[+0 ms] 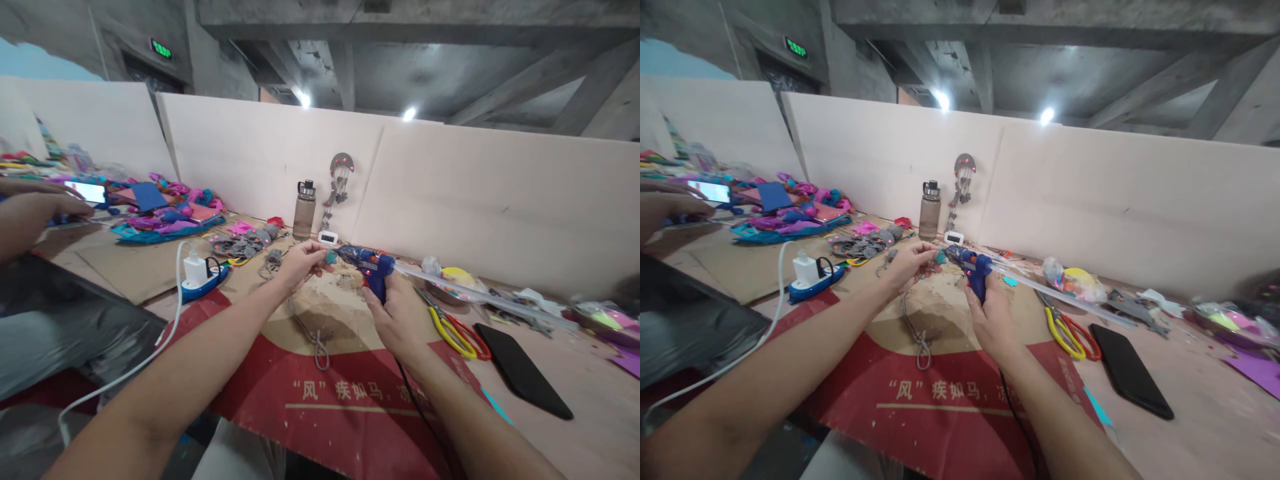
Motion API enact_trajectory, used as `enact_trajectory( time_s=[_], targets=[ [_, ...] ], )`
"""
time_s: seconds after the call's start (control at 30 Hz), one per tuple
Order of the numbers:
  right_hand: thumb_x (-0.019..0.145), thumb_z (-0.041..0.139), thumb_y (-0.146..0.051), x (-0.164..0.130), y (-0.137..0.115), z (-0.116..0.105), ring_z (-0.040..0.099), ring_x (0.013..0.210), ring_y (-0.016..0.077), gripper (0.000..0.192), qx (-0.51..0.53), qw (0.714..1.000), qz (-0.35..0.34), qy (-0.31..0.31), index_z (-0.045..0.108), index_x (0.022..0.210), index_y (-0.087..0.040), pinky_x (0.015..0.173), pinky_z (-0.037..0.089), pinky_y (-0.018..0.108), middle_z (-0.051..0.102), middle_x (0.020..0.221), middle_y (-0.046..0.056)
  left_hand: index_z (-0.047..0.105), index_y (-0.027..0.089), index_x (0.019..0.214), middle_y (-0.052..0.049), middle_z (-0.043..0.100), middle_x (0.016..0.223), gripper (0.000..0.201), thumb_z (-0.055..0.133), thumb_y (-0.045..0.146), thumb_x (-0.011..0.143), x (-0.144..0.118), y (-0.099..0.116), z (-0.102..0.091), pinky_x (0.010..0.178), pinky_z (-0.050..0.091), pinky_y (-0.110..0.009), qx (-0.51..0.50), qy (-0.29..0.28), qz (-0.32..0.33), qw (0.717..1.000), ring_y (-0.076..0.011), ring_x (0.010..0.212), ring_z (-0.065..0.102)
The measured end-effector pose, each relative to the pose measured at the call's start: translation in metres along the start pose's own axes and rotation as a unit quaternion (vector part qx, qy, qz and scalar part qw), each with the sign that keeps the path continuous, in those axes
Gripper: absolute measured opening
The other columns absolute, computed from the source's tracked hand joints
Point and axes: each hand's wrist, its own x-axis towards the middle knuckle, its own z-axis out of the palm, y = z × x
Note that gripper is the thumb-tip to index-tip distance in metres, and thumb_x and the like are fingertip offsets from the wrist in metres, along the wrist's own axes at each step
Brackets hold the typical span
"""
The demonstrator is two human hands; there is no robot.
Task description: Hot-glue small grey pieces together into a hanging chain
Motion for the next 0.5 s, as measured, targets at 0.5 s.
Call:
enact_trajectory(
  time_s=[0.5],
  targets=[
    [0.088,0.043,-0.032,-0.0005,0.0008,0.0013,0.054,0.109,0.0249,0.04,0.015,1.0,0.0,-0.008,0.045,0.125,-0.019,0.092,0.042,0.04,0.058,0.12,0.012,0.054,0.015,0.079,0.0,0.062,0.063,0.023,0.07,0.028,0.069,-0.0007,0.0035,0.0023,0.04,0.035,-0.017,0.014,0.022,0.0,1.0,-0.0105,0.051,0.062]
  ],
)
